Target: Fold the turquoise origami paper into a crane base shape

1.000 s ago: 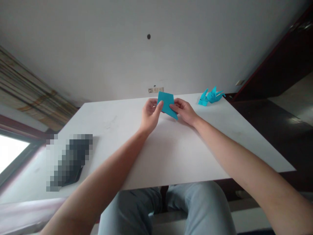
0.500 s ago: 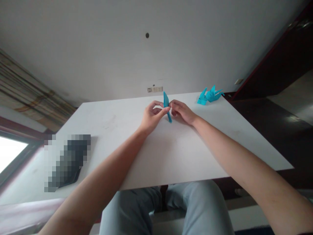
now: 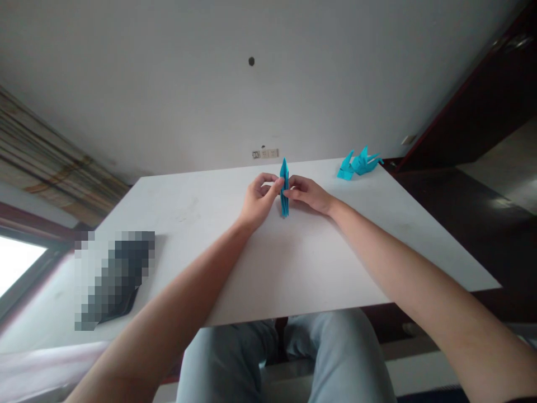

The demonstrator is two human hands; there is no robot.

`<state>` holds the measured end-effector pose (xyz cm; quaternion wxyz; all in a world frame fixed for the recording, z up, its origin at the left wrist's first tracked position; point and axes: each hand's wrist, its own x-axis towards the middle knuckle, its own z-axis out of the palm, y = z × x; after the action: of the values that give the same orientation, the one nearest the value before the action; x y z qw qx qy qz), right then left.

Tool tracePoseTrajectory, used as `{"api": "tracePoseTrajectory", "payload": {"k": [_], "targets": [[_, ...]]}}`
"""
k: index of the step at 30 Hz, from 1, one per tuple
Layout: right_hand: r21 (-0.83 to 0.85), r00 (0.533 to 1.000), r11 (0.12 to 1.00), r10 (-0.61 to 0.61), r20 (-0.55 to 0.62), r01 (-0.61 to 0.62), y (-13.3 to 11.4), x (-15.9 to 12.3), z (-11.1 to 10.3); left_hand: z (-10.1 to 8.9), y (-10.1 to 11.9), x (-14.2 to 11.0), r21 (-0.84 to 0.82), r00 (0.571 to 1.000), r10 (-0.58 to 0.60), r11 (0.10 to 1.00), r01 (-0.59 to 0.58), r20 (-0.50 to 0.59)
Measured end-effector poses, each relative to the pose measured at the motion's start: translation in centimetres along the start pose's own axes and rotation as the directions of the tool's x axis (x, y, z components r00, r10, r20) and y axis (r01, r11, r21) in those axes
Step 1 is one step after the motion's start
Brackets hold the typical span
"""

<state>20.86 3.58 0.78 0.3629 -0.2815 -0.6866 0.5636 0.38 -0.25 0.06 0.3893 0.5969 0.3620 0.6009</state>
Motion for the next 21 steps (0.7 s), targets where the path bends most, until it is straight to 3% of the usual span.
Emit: {"api": "tracePoseTrajectory", "payload": {"k": [5, 10, 15, 21], "targets": [[0.029, 0.999, 1.0, 0.009, -0.039, -0.008, 0.5, 0.1, 0.0, -0.1, -0.7, 0.1, 0.028, 1.0, 0.005, 1.0, -0.006, 0.009], [0.105, 1.0, 0.994, 0.01, -0.027, -0.007, 0.4, 0.3, 0.1, -0.1, -0.9, 0.2, 0.031, 0.998, -0.017, 0.999, 0.019, -0.055], [0.15, 0.994, 0.988, 0.047, -0.1, -0.032, 0.7, 0.5, 0.1, -0.1, -1.1, 0.3, 0.07, 0.994, -0.029, 0.997, 0.037, -0.108], [0.146, 0.993, 0.989, 0.053, -0.102, -0.038, 0.8, 0.5, 0.2, -0.1, -1.1, 0.1, -0.015, 0.995, 0.006, 1.0, -0.008, -0.104]]}}
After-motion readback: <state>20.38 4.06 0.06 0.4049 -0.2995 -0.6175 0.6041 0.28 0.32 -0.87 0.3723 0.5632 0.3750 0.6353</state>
